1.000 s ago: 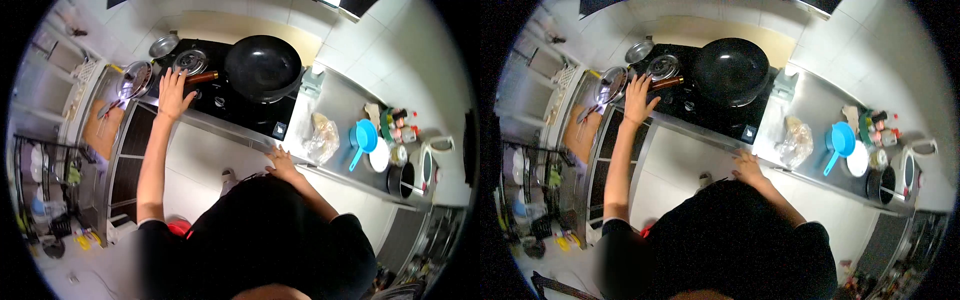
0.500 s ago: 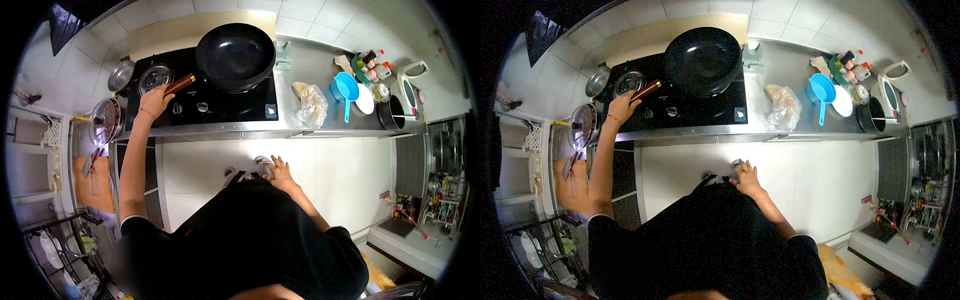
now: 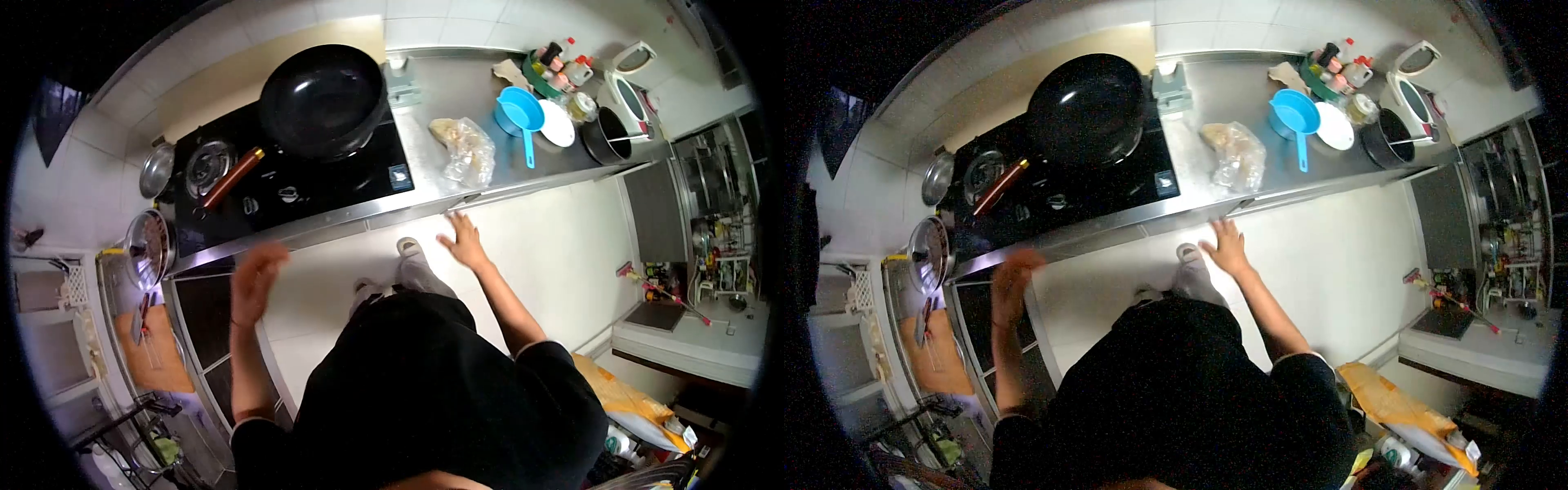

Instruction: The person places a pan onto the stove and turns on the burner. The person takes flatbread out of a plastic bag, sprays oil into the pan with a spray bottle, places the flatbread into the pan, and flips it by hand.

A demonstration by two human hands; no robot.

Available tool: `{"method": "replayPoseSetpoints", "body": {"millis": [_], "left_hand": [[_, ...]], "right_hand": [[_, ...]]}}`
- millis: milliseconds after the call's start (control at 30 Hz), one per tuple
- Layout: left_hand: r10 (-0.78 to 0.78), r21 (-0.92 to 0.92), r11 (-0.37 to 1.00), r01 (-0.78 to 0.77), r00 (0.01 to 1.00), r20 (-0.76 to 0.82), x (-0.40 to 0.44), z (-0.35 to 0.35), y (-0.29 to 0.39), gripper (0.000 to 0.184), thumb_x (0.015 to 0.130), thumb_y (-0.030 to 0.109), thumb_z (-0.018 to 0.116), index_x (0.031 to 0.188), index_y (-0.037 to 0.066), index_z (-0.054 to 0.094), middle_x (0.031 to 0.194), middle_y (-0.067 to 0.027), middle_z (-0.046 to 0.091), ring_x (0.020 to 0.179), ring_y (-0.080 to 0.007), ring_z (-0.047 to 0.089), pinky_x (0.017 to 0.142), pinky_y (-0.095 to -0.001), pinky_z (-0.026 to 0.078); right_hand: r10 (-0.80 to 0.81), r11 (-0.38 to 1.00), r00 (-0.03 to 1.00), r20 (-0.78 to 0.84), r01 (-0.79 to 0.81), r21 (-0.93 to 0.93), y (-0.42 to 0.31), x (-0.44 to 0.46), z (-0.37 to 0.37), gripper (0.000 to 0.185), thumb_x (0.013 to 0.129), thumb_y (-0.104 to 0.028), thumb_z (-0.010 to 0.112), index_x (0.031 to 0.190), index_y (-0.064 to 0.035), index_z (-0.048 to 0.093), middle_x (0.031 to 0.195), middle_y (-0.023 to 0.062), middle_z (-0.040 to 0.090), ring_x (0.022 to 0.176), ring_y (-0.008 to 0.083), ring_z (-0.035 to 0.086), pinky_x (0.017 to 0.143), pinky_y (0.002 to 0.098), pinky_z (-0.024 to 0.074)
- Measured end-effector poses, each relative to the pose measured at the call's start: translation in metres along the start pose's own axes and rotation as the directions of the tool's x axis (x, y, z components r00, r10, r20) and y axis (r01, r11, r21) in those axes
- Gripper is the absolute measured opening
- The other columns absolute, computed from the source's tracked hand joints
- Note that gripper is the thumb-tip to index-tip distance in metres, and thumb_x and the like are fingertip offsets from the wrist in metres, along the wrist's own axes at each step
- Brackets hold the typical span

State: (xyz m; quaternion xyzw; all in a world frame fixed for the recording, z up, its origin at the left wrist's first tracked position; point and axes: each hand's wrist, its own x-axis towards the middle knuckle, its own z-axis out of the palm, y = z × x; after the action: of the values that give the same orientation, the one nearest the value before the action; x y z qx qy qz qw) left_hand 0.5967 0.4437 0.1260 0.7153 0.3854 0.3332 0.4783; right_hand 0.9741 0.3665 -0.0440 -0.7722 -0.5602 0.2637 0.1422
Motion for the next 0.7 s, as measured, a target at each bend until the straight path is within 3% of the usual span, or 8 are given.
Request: {"method": "replayPoseSetpoints", "body": {"millis": [33,100,133,233,467,567,633,700], "left_hand": [[-0.227,-0.191,0.953,0.233,0.972,0.054,-0.015,0.022,-0.026,0.019,0.077,0.009,0.051,0.096,0.002,0.052,0.091,-0.0062,0.053,0.089,-0.0126,0.050,0.080,-0.0267,0.039],[-0.316,0.493,0.847,0.199,0.934,0.166,-0.052,0.051,-0.084,0.034,0.075,0.024,0.056,0.100,0.002,0.051,0.100,-0.0137,0.053,0.094,-0.0267,0.050,0.082,-0.0349,0.039],[-0.512,0.784,0.602,0.152,0.826,0.233,-0.062,0.066,-0.085,0.042,0.072,0.032,0.057,0.103,0.003,0.050,0.104,-0.0163,0.051,0.097,-0.0314,0.047,0.085,-0.0380,0.036],[-0.623,0.429,0.752,0.500,0.752,0.215,-0.080,0.103,-0.080,0.043,0.076,0.030,0.055,0.108,0.003,0.047,0.104,-0.0153,0.052,0.093,-0.0289,0.052,0.080,-0.0350,0.040],[-0.490,0.473,0.801,0.368,0.856,0.166,-0.040,0.156,-0.069,0.035,0.075,0.023,0.055,0.105,0.005,0.049,0.100,-0.0154,0.053,0.092,-0.0287,0.052,0.077,-0.0340,0.041],[-0.390,0.397,0.862,0.315,0.913,0.122,-0.006,0.176,-0.054,0.031,0.076,0.021,0.054,0.102,0.004,0.050,0.096,-0.0149,0.054,0.089,-0.0292,0.052,0.076,-0.0332,0.042],[-0.354,0.346,0.890,0.298,0.929,0.110,0.018,0.191,-0.049,0.028,0.077,0.020,0.053,0.100,0.003,0.050,0.095,-0.0149,0.055,0.087,-0.0288,0.053,0.075,-0.0325,0.042],[-0.329,0.258,0.921,0.292,0.937,0.116,0.041,0.206,-0.047,0.026,0.078,0.019,0.051,0.098,0.002,0.051,0.094,-0.0149,0.055,0.085,-0.0279,0.054,0.074,-0.0314,0.042]], "right_hand": [[-0.039,0.997,0.991,-0.129,0.047,0.057,0.023,0.021,-0.001,0.058,0.073,-0.032,0.056,0.121,-0.0070,0.035,0.128,0.0208,0.024,0.119,0.0372,0.021,0.095,0.0480,0.0208],[-0.056,0.989,0.928,-0.369,0.101,0.103,0.061,0.064,-0.005,0.064,0.070,-0.025,0.061,0.122,-0.0026,0.030,0.127,0.0238,0.024,0.116,0.0388,0.024,0.095,0.0408,0.0243],[-0.037,0.990,0.881,-0.472,0.097,0.104,0.073,0.083,-0.010,0.069,0.067,-0.022,0.064,0.122,-0.0008,0.028,0.126,0.0255,0.024,0.115,0.0393,0.026,0.095,0.0376,0.0254],[0.115,0.982,0.817,-0.565,-0.009,0.187,0.090,0.130,-0.030,0.075,0.065,-0.023,0.066,0.123,-0.0003,0.025,0.125,0.0255,0.025,0.117,0.0375,0.024,0.097,0.0370,0.0229],[0.107,0.988,0.912,-0.396,-0.142,-0.060,0.143,0.229,-0.043,0.051,0.070,-0.028,0.061,0.107,0.0020,0.043,0.113,0.0227,0.043,0.100,0.0300,0.047,0.080,0.0381,0.0398],[0.245,0.923,0.925,-0.292,-0.130,0.362,0.160,0.277,-0.071,0.030,0.079,-0.027,0.050,0.093,-0.0011,0.051,0.079,0.0108,0.057,0.062,0.0220,0.056,0.055,0.0334,0.0455],[0.339,0.433,0.930,-0.140,-0.022,0.901,0.142,0.288,-0.094,0.023,0.082,-0.024,0.045,0.089,-0.0036,0.051,0.062,0.0041,0.049,0.044,0.0165,0.044,0.045,0.0271,0.0396],[0.194,-0.023,0.979,0.067,-0.064,0.998,0.138,0.289,-0.116,0.020,0.084,-0.023,0.043,0.087,-0.0056,0.051,0.057,0.0004,0.046,0.038,0.0127,0.039,0.040,0.0229,0.0358]]}}
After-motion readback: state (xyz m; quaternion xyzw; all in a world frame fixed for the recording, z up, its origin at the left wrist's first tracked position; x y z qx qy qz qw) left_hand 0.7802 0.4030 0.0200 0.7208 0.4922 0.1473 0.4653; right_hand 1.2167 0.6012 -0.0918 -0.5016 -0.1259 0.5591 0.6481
